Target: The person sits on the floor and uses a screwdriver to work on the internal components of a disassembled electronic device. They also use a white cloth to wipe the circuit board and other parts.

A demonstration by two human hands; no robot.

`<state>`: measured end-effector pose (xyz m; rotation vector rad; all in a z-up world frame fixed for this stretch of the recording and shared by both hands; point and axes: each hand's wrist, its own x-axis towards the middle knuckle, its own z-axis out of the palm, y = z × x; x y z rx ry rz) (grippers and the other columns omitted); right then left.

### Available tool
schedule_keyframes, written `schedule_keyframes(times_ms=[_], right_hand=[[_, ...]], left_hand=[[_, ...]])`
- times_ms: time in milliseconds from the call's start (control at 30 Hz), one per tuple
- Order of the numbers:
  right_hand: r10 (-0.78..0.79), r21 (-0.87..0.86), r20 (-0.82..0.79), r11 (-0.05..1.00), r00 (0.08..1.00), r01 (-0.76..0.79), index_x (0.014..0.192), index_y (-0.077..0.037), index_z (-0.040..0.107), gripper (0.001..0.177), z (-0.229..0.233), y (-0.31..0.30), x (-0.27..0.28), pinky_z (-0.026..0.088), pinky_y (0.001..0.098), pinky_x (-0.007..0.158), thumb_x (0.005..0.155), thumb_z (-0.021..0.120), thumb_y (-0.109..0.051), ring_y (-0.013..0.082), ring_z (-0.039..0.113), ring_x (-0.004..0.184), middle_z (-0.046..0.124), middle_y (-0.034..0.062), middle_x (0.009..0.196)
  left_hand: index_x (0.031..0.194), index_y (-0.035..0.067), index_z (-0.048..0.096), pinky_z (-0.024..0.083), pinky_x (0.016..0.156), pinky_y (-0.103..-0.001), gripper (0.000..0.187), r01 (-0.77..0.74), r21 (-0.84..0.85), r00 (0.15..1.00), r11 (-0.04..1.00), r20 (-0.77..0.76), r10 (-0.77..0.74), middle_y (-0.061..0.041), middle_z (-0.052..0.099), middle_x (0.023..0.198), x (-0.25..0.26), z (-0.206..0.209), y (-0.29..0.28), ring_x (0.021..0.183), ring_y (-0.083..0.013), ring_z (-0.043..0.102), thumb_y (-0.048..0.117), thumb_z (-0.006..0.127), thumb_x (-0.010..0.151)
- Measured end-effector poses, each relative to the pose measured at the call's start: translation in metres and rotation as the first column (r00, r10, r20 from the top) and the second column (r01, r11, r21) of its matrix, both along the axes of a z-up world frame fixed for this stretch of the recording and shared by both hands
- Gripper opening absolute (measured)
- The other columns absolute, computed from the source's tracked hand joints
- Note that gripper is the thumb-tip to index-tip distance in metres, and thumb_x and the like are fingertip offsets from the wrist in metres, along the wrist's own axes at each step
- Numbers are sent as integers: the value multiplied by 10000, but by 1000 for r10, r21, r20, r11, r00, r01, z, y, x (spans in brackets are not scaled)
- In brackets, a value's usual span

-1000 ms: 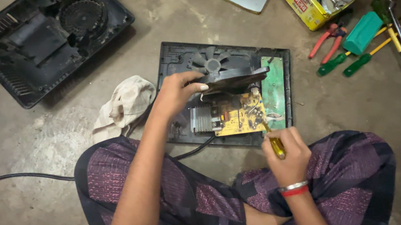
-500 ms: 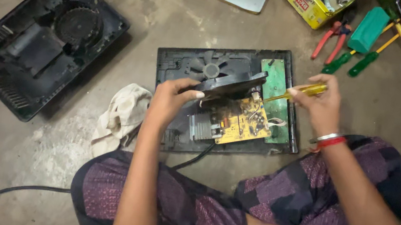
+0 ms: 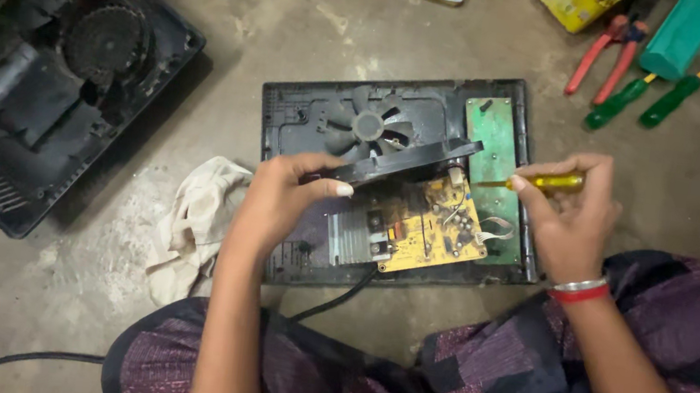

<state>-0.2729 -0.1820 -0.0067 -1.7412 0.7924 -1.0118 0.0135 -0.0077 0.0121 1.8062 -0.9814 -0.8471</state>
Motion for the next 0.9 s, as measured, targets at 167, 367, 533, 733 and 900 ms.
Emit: schedule_keyframes(times_ms=[167,367,533,733,900], right_hand=[[-109,-240,-316,970,943,32,1043,-26,482,351,10,16,6,591,308,857,923,811,1,179,755,980,766,149,1026],[-193,-353,-339,933,921,66,1047,-26,503,325,13,32,-3,592,310,885,967,818,-18,198,772,992,769,150,1024],[-197,-299,-315,949,929,100,1050,-18,495,321,10,31,-3,595,308,884,967,805,7,196,770,984,764,159,1015],[-184,-238,-318,965,930,109,1019,-12,494,332,7,30,1,602,309,861,944,817,0,199,767,1008,765,166,1040],[-165,-220,-303,970,939,99,976,-1,530,300,0,32,2,609,307,868,928,826,-12,193,766,1041,745,161,1014]], left_hand=[[1127,51,761,543,824,-296,383,3,28,1000,1000,-7,-3,-90,813,958,0,6,0,861,-122,710,195,812,776],[1112,43,759,546,826,-299,367,34,-21,998,999,53,-33,-97,802,978,2,3,0,878,-138,739,201,814,785],[1115,60,763,549,814,-302,367,18,11,1000,1000,16,-18,-98,806,952,0,5,0,858,-149,739,196,809,777],[1113,76,769,553,799,-302,361,13,31,1000,999,17,-13,-98,801,919,1,13,0,822,-144,738,200,808,776],[1118,78,766,555,779,-303,380,-3,49,1000,999,2,3,-101,800,912,0,15,-1,799,-144,732,215,817,767]])
